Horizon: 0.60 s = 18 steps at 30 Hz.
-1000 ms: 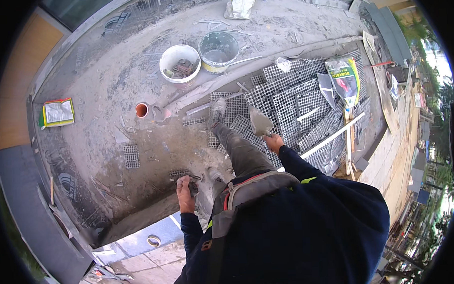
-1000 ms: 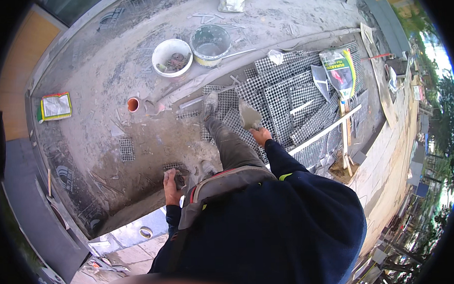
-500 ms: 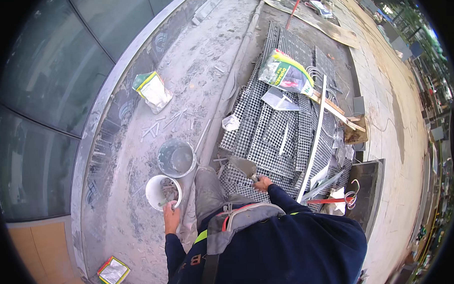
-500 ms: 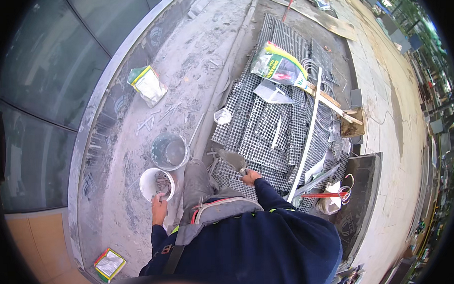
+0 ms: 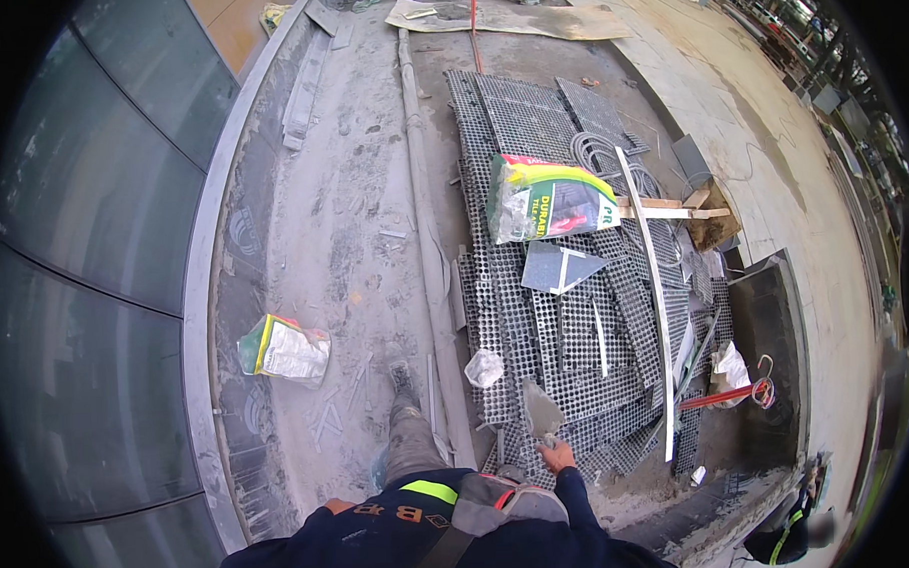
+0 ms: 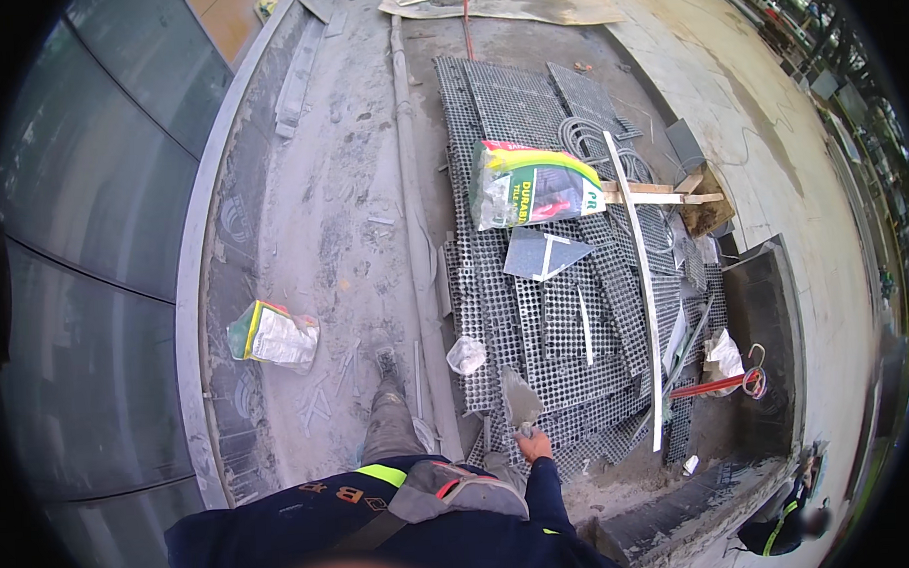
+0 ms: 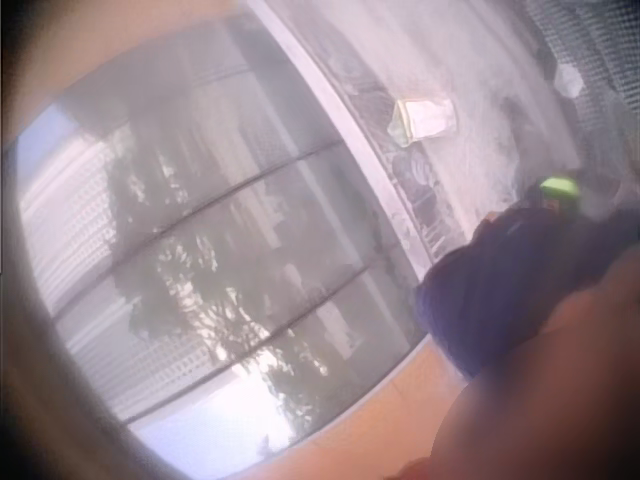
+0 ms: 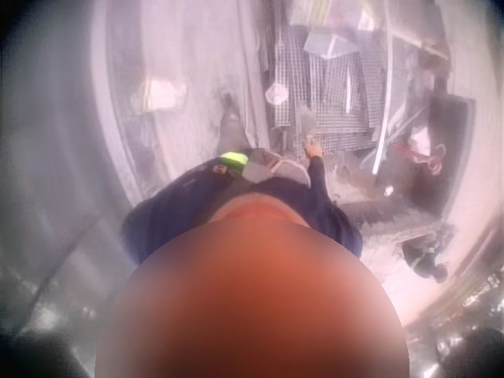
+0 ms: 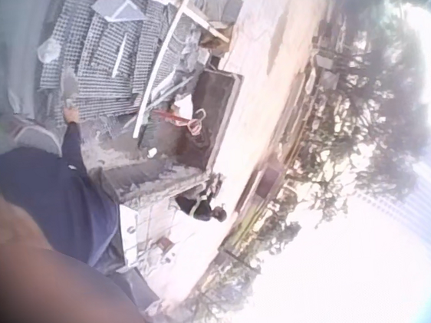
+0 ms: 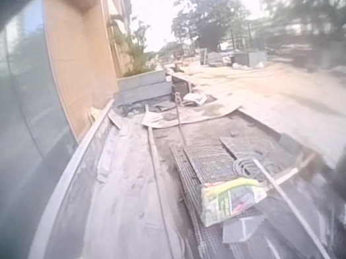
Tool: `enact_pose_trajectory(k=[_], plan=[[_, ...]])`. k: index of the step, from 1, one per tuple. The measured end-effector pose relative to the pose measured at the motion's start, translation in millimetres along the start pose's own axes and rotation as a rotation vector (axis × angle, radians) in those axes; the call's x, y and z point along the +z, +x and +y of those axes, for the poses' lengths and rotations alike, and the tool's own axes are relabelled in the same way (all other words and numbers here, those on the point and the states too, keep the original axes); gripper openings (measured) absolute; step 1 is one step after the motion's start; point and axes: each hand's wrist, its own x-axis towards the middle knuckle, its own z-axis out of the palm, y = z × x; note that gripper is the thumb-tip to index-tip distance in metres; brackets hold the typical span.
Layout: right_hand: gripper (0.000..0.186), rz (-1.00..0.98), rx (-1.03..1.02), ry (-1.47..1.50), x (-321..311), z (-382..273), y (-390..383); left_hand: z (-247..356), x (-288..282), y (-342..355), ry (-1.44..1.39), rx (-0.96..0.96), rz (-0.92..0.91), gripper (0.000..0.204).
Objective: The person uses a trowel to scoop wet cement from a pile and applies it to a concrete edge. They smooth the cement along the edge and continue adding more material to build up the surface.
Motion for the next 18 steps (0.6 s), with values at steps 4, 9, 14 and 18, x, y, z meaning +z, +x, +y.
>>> enact_pose_trajectory(k=[4, 9, 14, 18], plan=[[0.057, 0.006, 0.063, 0.105, 123.6, -168.0, 65.8, -146.3, -164.1, 24.0, -0.243, -0.453, 0.135, 0.072], [0.066, -0.09, -0.262, -0.458, 141.8, -386.4, 131.1, -170.3, -415.6, 17.7, -1.068, -0.268, 0.845, 0.046], [0.05, -0.154, -0.208, -0.035, 127.3, -617.3, 135.3, -213.7, -559.6, 18.5, -1.271, 0.049, 0.673, 0.05], [0.038, -0.098, -0.073, 0.309, 98.1, -683.9, 156.0, -220.0, -664.0, 14.0, -0.943, 0.067, 0.531, 0.064]])
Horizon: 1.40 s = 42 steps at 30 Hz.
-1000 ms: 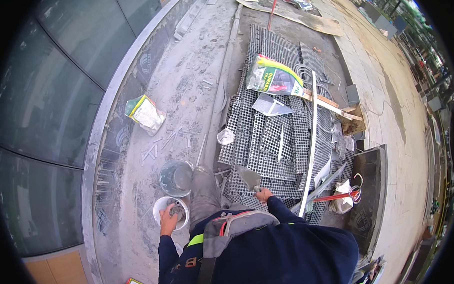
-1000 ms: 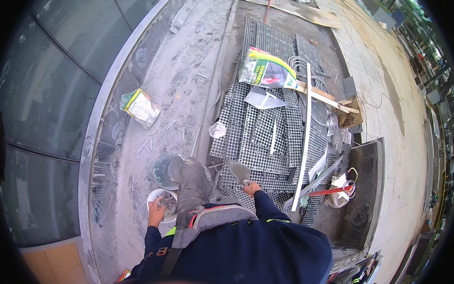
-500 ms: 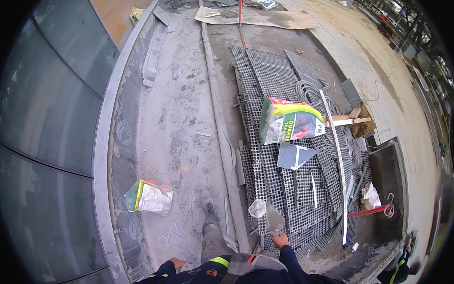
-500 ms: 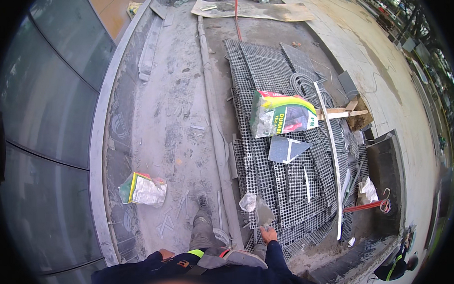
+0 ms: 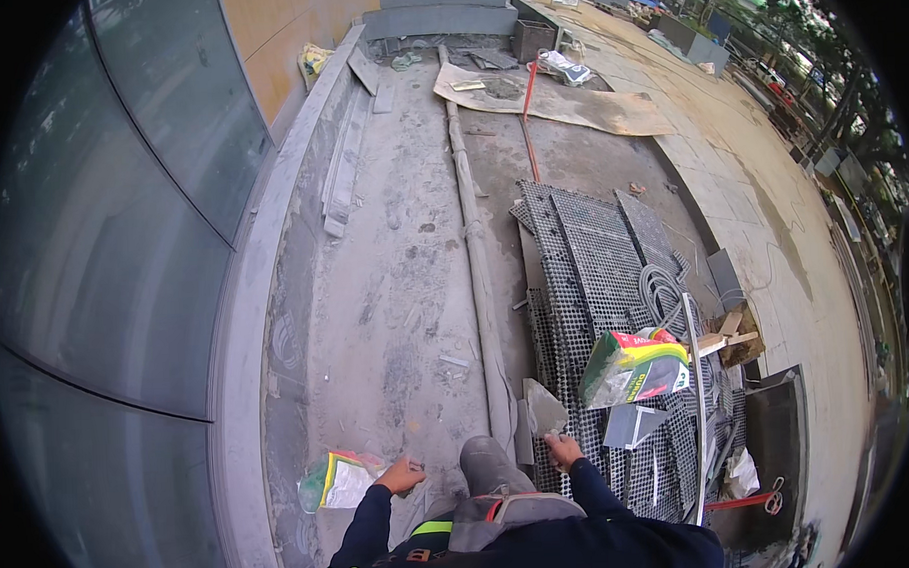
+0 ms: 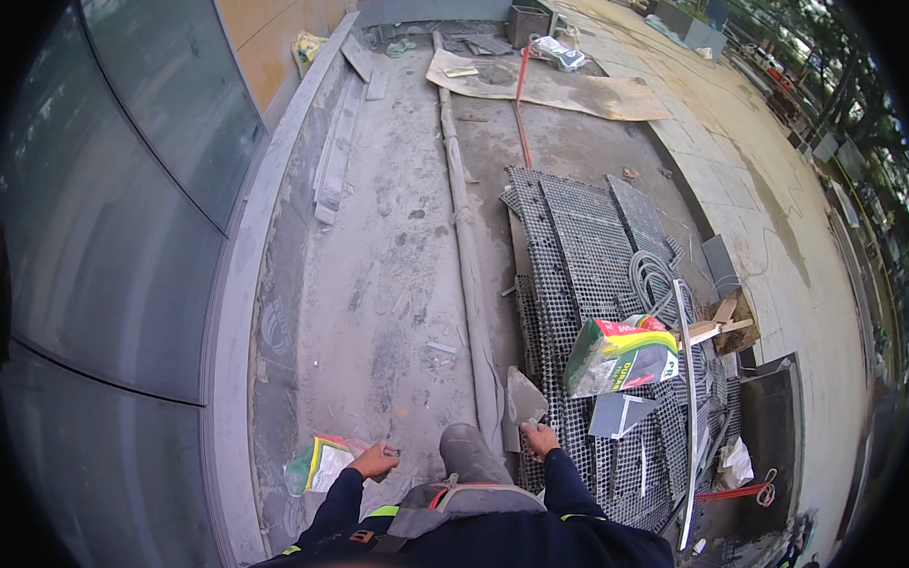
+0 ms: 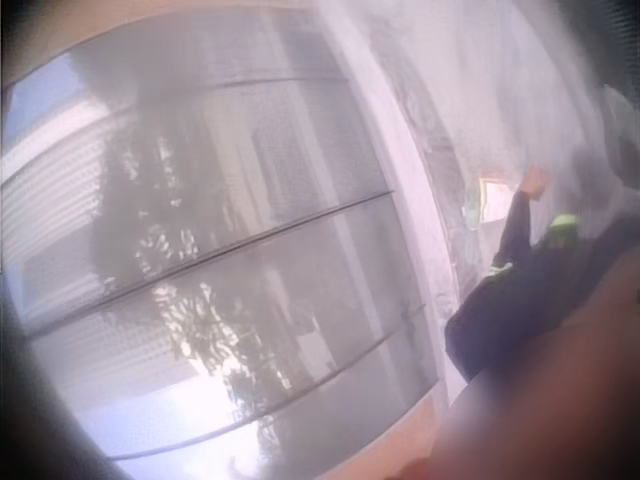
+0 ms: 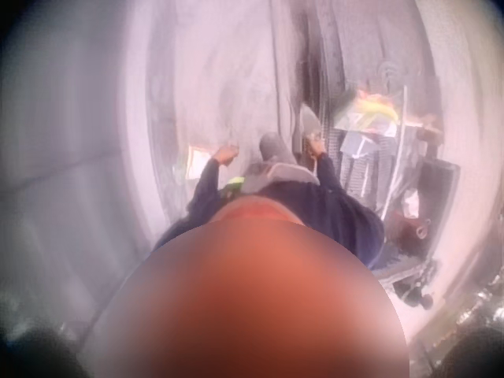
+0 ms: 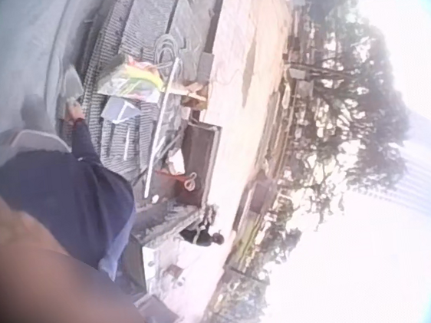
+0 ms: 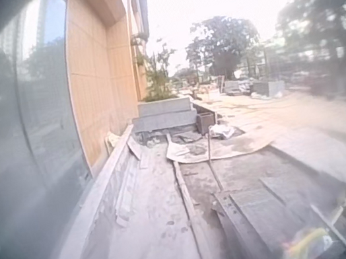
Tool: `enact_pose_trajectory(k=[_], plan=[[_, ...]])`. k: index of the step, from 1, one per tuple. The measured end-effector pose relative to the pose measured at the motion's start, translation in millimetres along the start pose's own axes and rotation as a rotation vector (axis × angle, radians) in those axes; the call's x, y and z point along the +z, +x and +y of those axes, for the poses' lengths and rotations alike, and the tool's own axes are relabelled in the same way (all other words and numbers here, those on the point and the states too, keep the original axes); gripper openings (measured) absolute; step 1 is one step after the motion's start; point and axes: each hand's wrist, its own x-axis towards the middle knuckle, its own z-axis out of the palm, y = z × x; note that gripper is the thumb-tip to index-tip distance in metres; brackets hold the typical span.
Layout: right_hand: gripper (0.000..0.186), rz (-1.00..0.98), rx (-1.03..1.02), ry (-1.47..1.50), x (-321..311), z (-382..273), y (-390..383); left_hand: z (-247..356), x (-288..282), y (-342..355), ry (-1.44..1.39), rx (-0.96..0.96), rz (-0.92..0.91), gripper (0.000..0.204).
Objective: The person uses a trowel to scoop wet cement from a pile and applies it to a concrete edge. They smooth the cement along the edge and continue adding more material to build up the surface.
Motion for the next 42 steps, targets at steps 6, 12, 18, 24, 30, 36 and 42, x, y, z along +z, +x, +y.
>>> enact_pose_trajectory(k=[6, 12, 18, 24, 30, 36, 42], plan=[[0.031, 0.127, 0.182, 0.113, 8.1, -51.1, 80.5, 60.8, -97.6, 85.7, -0.278, -0.019, 0.178, 0.039], [0.025, 0.032, 0.053, 0.027, 83.7, -255.4, 195.9, 203.8, -222.5, 194.9, -0.598, 0.177, 0.16, 0.03], [0.046, -0.404, -0.085, 0.276, 174.8, -539.6, 239.9, 411.8, -339.0, 301.4, -0.641, 0.254, 0.135, 0.042], [0.045, -0.578, -0.276, 0.368, 246.5, -760.9, 299.8, 545.3, -446.7, 455.4, -0.789, 0.386, 0.058, 0.05], [0.033, -0.483, -0.197, 0.644, 247.5, -906.0, 426.4, 625.2, -593.1, 558.6, -0.739, 0.394, -0.183, 0.058], [0.033, -0.284, -0.241, 0.853, 229.1, -1019.8, 487.3, 733.1, -678.0, 645.2, 0.276, 0.354, -0.513, 0.039], [0.036, -0.13, -0.248, 0.982, 224.9, -1093.6, 554.9, 822.0, -725.4, 766.6, 0.635, 0.495, -0.749, 0.046]])
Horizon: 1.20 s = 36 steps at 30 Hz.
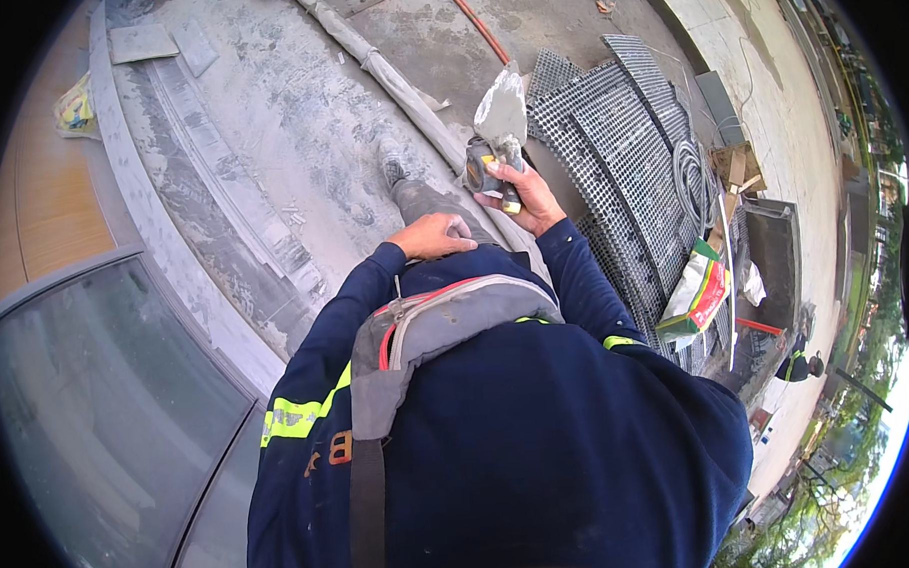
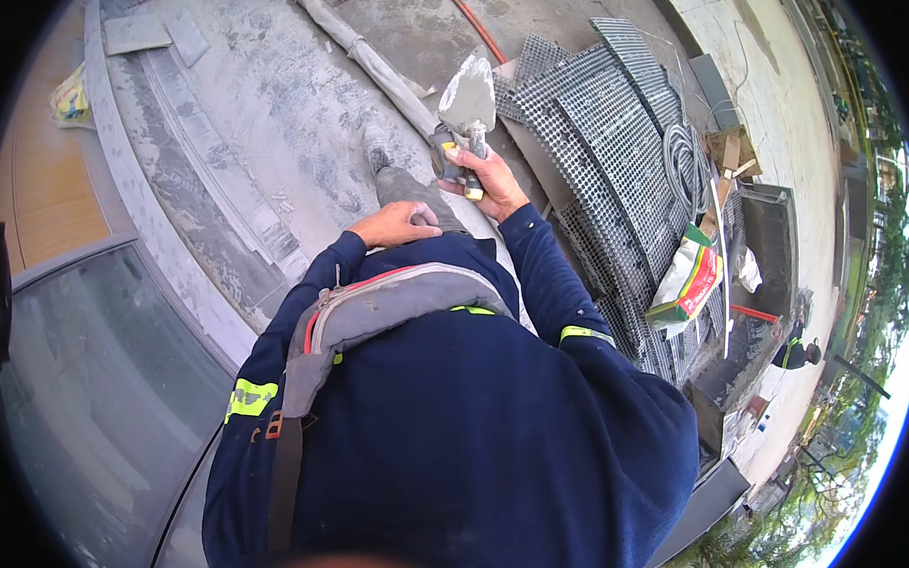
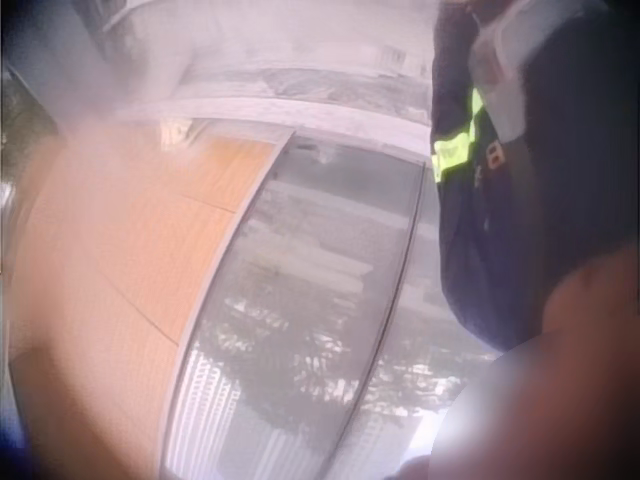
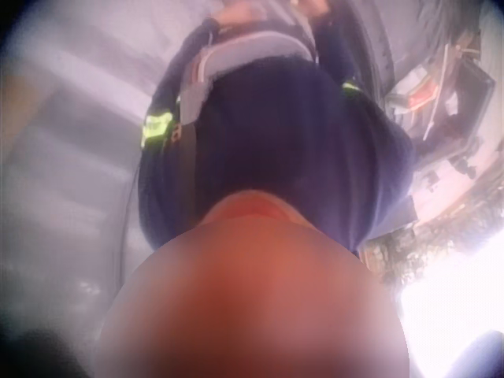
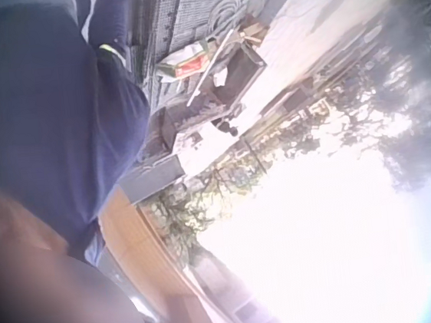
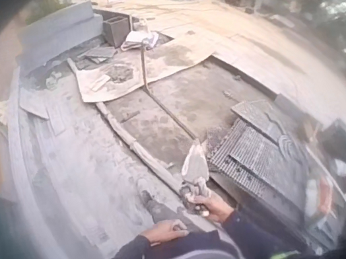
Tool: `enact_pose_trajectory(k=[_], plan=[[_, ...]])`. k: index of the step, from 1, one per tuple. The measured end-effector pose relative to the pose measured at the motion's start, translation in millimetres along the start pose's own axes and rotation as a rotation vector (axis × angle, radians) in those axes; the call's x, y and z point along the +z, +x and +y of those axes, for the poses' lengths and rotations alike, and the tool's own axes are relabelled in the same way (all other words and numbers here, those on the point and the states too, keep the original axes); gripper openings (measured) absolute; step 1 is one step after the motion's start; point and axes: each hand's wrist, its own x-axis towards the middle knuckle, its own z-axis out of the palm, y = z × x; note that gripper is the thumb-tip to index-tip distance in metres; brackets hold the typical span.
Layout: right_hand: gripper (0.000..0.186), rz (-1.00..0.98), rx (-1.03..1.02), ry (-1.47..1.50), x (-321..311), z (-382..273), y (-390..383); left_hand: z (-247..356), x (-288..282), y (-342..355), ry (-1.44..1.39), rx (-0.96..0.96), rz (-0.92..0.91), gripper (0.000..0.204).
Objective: The person uses a trowel to scoop wet cement from a pile and applies it to a concrete edge. They smooth the cement along the edge and continue adding more material to build up the surface.
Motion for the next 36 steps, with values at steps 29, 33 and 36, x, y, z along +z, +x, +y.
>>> enact_pose_trajectory(k=[29, 33, 36], plan=[[0.037, -0.114, 0.1, 0.304, 463.0, -195.5, 635.6, -177.1, -809.4, 95.3, -0.751, 0.167, 0.391, 0.093], [0.035, -0.057, 0.008, 0.494, 501.0, -200.0, 688.8, -210.2, -899.3, 97.5, -0.554, 0.153, 0.327, 0.105], [0.032, 0.01, -0.044, 0.602, 536.4, -234.6, 704.3, -189.7, -964.2, 111.9, -0.493, 0.122, 0.268, 0.094]])
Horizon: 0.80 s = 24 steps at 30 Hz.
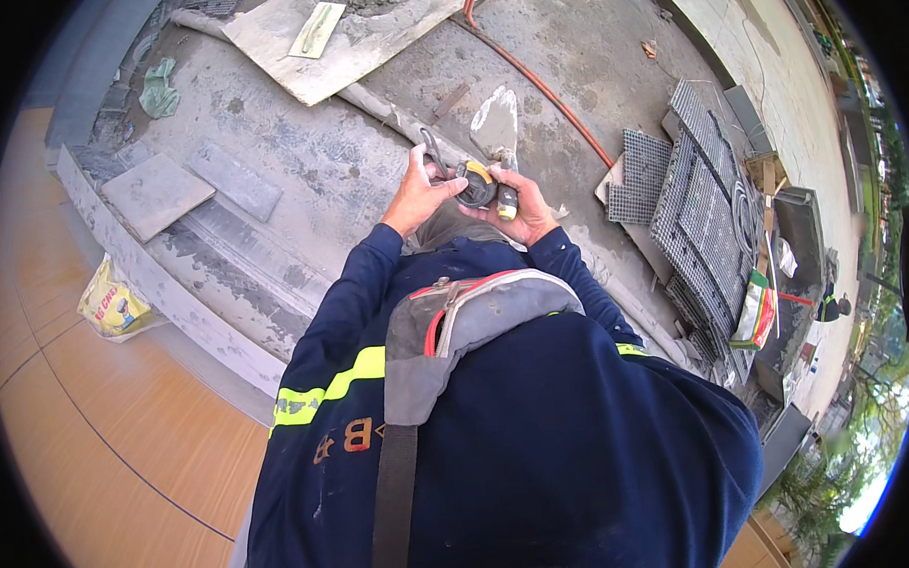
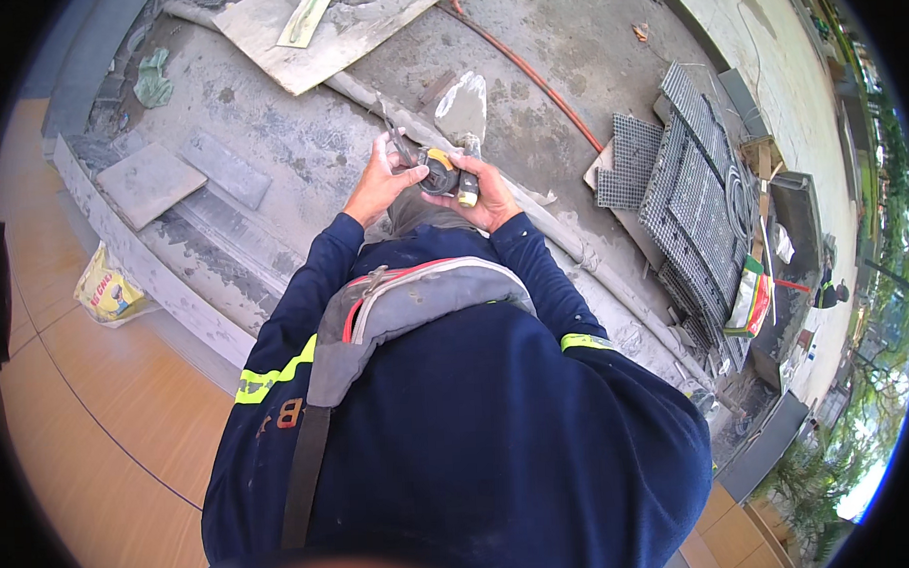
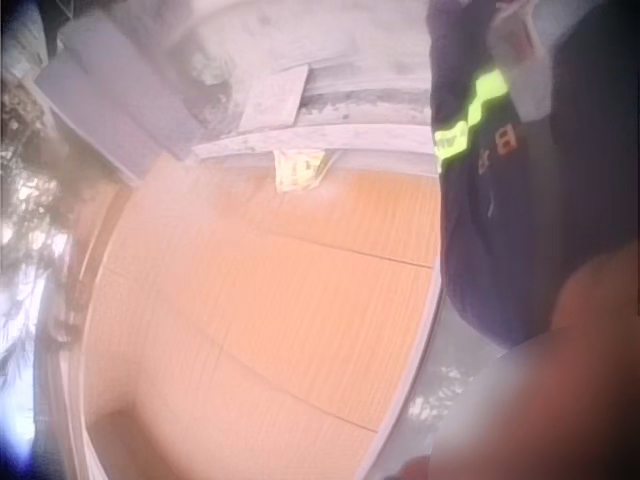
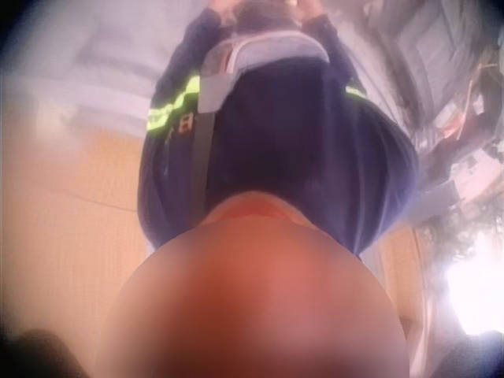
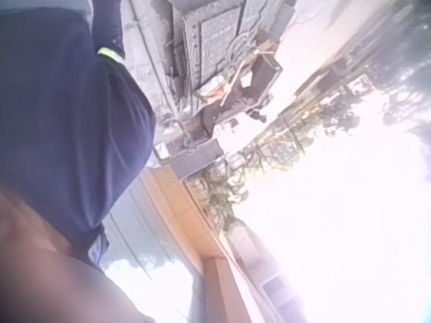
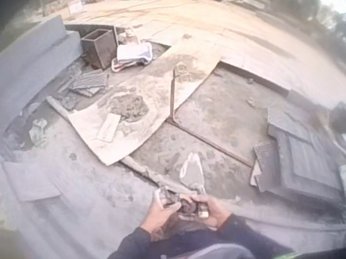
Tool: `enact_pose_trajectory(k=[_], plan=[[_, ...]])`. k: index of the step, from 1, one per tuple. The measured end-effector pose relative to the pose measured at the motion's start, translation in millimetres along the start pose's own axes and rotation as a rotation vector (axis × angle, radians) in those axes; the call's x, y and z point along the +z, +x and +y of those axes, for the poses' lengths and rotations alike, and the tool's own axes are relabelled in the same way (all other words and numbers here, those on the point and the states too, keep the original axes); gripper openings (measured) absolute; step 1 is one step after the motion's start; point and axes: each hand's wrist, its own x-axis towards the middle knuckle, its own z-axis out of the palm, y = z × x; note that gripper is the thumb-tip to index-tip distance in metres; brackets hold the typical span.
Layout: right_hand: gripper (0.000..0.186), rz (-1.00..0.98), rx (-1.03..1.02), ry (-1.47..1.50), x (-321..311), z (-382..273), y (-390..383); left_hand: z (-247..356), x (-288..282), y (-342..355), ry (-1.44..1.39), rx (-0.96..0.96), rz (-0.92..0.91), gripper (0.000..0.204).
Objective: The person uses a trowel to scoop wet cement from a pile and applies it to a concrete edge. They smooth the cement along the edge and continue adding more material to build up the surface.
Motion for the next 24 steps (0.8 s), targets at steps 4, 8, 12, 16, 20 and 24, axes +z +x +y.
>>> enact_pose_trajectory(k=[4, 8, 12, 16, 20, 24], plan=[[0.028, 0.065, -0.117, 0.035, 21.8, -13.8, 55.7, -2.9, -51.6, 62.9, 0.086, -0.037, -0.082, 0.095], [0.024, 0.205, -0.266, 0.068, 30.7, -45.3, 101.1, 39.1, -77.9, 103.9, 0.05, -0.086, -0.139, 0.093], [0.029, 0.38, -0.407, -0.194, 13.3, -77.7, 140.4, 65.3, -116.2, 151.3, 0.501, -0.09, -0.374, 0.057], [0.031, 0.457, -0.374, -0.194, 3.9, -88.0, 153.7, 94.4, -116.6, 190.0, 0.722, -0.215, -0.738, 0.036], [0.033, 0.444, -0.318, 0.015, 38.3, -87.6, 158.1, 119.8, -117.2, 231.5, 1.038, -0.215, -0.963, 0.039], [0.032, 0.525, -0.369, 0.024, 55.7, -74.3, 173.5, 115.1, -120.3, 262.3, 1.235, 0.015, -1.082, 0.03]])
